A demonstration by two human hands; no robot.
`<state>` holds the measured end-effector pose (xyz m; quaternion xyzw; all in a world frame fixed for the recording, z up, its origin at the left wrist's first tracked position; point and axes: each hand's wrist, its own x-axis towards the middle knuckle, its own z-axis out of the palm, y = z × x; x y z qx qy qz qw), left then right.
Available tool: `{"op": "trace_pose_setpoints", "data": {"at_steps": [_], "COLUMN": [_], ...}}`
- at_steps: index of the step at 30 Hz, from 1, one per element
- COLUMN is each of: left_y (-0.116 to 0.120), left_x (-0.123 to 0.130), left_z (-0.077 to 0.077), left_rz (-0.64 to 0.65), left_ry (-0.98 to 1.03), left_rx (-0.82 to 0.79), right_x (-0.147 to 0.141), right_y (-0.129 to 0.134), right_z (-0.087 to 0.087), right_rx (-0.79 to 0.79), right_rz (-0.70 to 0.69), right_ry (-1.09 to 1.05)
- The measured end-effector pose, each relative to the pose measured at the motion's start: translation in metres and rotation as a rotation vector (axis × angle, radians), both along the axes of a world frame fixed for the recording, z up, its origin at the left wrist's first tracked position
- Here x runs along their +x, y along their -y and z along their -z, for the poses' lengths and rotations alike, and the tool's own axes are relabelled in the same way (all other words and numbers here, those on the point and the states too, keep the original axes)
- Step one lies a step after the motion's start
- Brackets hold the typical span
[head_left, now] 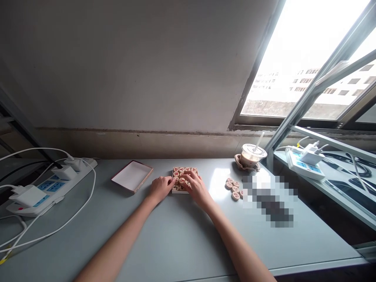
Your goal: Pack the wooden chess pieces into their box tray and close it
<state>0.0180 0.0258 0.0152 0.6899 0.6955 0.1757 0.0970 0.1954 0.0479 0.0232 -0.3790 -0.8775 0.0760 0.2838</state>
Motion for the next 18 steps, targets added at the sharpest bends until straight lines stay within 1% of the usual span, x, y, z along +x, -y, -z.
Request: {"op": "trace_pose_setpoints", "data": {"at_steps": [4,6,9,11,12,13,15,16,17,18], "left_y": [0.001,0.0,0.0,0.0,0.0,0.0,0.0,0.0,-0.001,-0.001], "left_x": [0.001,0.001,0.0,0.0,-0.001,-0.002,-0.003,-0.003,-0.004,-0.004], "left_z": [-0.001,-0.001,-0.001,0.0,0.001,0.001,0.003,0.003,0.003,0.003], "left_rz": [-0.008,0.001,0.012,0.008,0.004,0.001,0.002,0.008,0.016,0.024], "left_ry": [-0.013,-0.02,-0.031,-0.034,-0.035,-0.036,-0.038,-0.038,-0.04,-0.041], "left_rx": [-0.002,0.005,0.011,0.009,0.008,0.005,-0.003,-0.006,-0.009,-0.011], "right_x": [0.001,0.002,0.006,0.018,0.028,0.04,0.069,0.082,0.095,0.104], "right_y": [-0.002,-0.003,-0.003,-0.005,-0.007,-0.009,-0.013,-0.015,-0.017,-0.019], "right_z": [0.005,0.006,0.0,-0.008,-0.014,-0.019,-0.028,-0.031,-0.032,-0.032], "right_rx": [0.021,0.018,0.017,0.015,0.006,-0.008,-0.063,-0.106,-0.167,-0.229], "right_rz": [0.066,0.075,0.075,0.141,0.214,0.321,0.593,0.729,0.826,0.89], "right_ry": [0.053,0.057,0.077,0.103,0.122,0.146,0.213,0.255,0.301,0.342]}}
